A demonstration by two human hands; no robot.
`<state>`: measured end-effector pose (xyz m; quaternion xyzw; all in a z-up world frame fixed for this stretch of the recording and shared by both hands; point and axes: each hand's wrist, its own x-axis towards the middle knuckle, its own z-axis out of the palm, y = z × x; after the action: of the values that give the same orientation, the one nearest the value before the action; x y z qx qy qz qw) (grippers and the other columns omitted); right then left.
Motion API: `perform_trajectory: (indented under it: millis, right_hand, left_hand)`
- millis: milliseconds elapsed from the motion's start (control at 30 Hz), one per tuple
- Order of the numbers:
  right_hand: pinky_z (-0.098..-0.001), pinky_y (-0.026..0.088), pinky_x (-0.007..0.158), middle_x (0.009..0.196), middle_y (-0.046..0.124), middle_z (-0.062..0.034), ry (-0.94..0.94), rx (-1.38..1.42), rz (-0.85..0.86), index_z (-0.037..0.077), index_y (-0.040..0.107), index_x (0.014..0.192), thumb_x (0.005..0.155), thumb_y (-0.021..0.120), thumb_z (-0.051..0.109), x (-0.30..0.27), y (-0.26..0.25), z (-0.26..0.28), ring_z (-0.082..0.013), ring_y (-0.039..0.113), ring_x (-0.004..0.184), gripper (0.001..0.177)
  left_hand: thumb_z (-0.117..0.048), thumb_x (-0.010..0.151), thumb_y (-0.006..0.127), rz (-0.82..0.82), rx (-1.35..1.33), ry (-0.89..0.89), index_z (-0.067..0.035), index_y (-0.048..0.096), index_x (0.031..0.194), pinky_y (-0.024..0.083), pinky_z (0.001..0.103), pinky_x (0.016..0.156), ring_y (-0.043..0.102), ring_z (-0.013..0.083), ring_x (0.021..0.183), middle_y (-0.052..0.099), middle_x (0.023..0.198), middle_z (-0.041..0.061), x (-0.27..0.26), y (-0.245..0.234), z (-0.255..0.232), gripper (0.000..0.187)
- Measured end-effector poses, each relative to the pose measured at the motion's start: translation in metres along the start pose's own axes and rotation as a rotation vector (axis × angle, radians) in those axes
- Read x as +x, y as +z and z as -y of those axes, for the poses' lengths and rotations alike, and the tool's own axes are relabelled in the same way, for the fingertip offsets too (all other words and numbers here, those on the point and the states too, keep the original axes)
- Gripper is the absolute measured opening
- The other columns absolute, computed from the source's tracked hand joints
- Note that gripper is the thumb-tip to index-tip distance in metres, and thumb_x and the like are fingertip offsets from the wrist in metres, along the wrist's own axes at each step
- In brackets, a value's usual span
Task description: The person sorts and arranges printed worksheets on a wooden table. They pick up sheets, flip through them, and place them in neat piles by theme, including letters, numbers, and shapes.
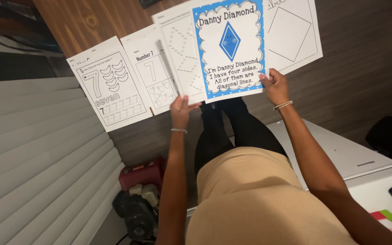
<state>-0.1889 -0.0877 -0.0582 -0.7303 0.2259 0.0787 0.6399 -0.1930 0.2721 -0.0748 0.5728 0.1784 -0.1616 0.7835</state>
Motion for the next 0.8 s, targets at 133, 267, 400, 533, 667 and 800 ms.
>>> perform_trajectory:
  millis: [133, 267, 400, 533, 667, 800]
  right_hand:
    - [-0.0225, 0.041, 0.063, 0.088, 0.066, -0.0031, 0.047, -0.076, 0.001, -0.006, 0.068, 0.115, 0.106, 0.067, 0.012, 0.006, -0.013, -0.027, -0.0049, 0.052, 0.072, 0.020]
    - [-0.0234, 0.048, 0.062, 0.086, 0.069, -0.0028, 0.055, -0.197, -0.028, -0.003, 0.067, 0.109, 0.101, 0.067, 0.014, 0.012, -0.020, -0.050, -0.0057, 0.058, 0.071, 0.019]
    - [-0.0262, 0.048, 0.064, 0.085, 0.069, -0.0049, 0.022, -0.316, -0.054, -0.003, 0.068, 0.106, 0.100, 0.069, 0.014, 0.017, -0.020, -0.063, -0.0085, 0.058, 0.071, 0.018]
    - [-0.0314, 0.043, 0.063, 0.083, 0.065, -0.0100, 0.070, -0.421, -0.053, -0.006, 0.070, 0.103, 0.104, 0.071, 0.016, 0.025, -0.013, -0.066, -0.0134, 0.051, 0.071, 0.021]
    - [-0.0271, 0.049, 0.063, 0.085, 0.071, -0.0045, 0.058, -0.353, -0.025, -0.001, 0.069, 0.107, 0.099, 0.069, 0.016, 0.032, -0.004, -0.064, -0.0090, 0.060, 0.070, 0.019]
    - [-0.0263, 0.049, 0.065, 0.085, 0.069, -0.0063, 0.017, -0.336, -0.033, -0.001, 0.069, 0.107, 0.097, 0.074, 0.015, 0.034, 0.005, -0.064, -0.0089, 0.059, 0.071, 0.019]
  left_hand:
    - [-0.022, 0.105, 0.051, -0.173, 0.007, 0.009, 0.010, 0.056, 0.132, 0.066, 0.030, 0.066, 0.079, 0.0259, 0.079, 0.074, 0.105, 0.024, 0.007, -0.014, -0.014, 0.041]
    - [-0.023, 0.106, 0.051, -0.245, -0.065, 0.083, 0.011, 0.054, 0.132, 0.066, 0.032, 0.069, 0.078, 0.0299, 0.082, 0.072, 0.105, 0.025, 0.011, -0.029, -0.032, 0.043]
    - [-0.023, 0.109, 0.052, -0.251, -0.162, 0.085, 0.013, 0.051, 0.132, 0.064, 0.031, 0.073, 0.077, 0.0337, 0.088, 0.067, 0.112, 0.023, 0.011, -0.040, -0.047, 0.043]
    - [-0.024, 0.107, 0.052, -0.258, -0.196, 0.064, 0.011, 0.051, 0.133, 0.064, 0.031, 0.072, 0.076, 0.0339, 0.087, 0.067, 0.115, 0.022, 0.009, -0.041, -0.047, 0.044]
    - [-0.025, 0.107, 0.052, -0.252, -0.175, 0.067, 0.012, 0.051, 0.132, 0.064, 0.031, 0.073, 0.077, 0.0343, 0.089, 0.067, 0.114, 0.022, 0.003, -0.041, -0.042, 0.044]
    - [-0.025, 0.107, 0.053, -0.246, -0.152, 0.068, 0.013, 0.053, 0.130, 0.064, 0.033, 0.073, 0.077, 0.0348, 0.088, 0.067, 0.112, 0.022, -0.004, -0.044, -0.038, 0.044]
